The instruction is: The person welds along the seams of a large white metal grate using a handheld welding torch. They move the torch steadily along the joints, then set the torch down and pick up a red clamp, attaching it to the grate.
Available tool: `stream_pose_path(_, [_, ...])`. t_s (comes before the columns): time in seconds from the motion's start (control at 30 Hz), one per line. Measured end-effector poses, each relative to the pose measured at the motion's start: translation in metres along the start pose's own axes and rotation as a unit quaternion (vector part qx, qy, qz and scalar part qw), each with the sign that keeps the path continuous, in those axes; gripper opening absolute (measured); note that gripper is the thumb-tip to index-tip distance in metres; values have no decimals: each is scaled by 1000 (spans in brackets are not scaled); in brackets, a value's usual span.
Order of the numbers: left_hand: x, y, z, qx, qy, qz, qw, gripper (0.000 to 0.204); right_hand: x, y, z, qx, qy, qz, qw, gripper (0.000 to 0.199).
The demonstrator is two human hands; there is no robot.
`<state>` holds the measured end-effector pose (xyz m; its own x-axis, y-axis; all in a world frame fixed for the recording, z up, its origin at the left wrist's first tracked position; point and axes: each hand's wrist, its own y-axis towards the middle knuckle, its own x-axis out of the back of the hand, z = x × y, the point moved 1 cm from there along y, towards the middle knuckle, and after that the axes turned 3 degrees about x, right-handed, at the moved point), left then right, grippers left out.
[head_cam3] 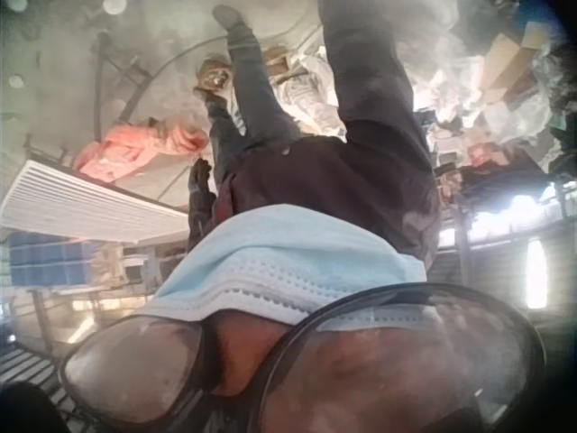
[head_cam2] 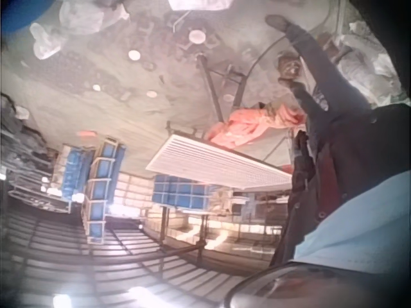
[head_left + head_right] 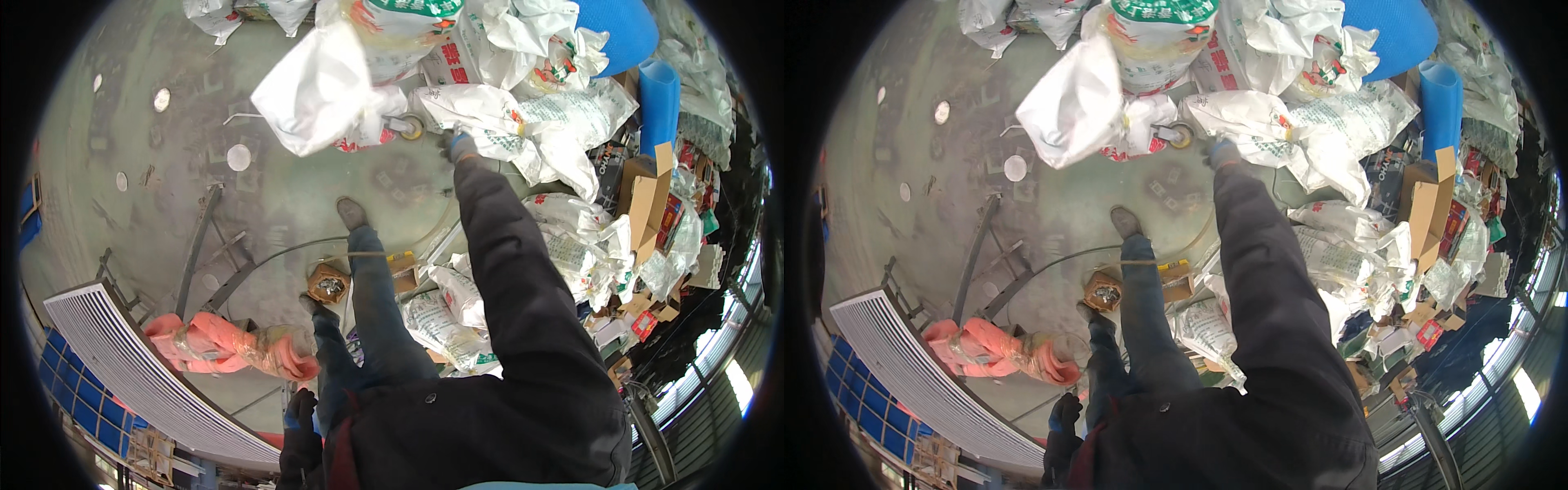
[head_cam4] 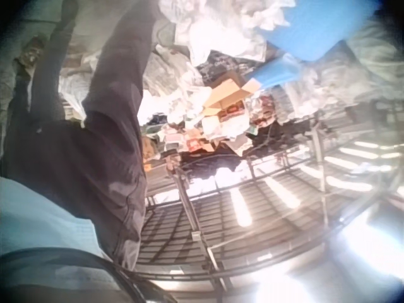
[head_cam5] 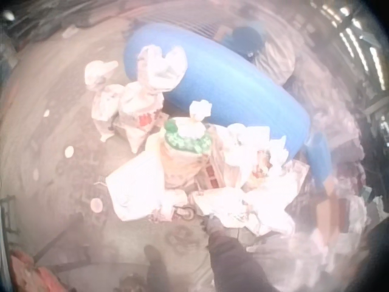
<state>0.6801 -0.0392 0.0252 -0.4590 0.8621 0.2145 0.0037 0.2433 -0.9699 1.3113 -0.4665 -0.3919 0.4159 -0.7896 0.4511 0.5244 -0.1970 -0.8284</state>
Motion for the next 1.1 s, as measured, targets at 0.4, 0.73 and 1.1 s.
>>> stream_pose_path(0.4, [-54, -70, -12, -150, -191, 39, 969, 62, -73, -321, -15, -78, 122, 357, 923, 40])
stream_pose_path(0.73, [-58, -74, 174, -200, -424, -116, 875, 69, -212, -662, 112, 138, -123, 587, 788, 38])
stream_pose_path(1.1, [74, -172, 298, -320, -393, -375, 776, 67, -442, -1007, -108, 443, -351, 685, 460, 34])
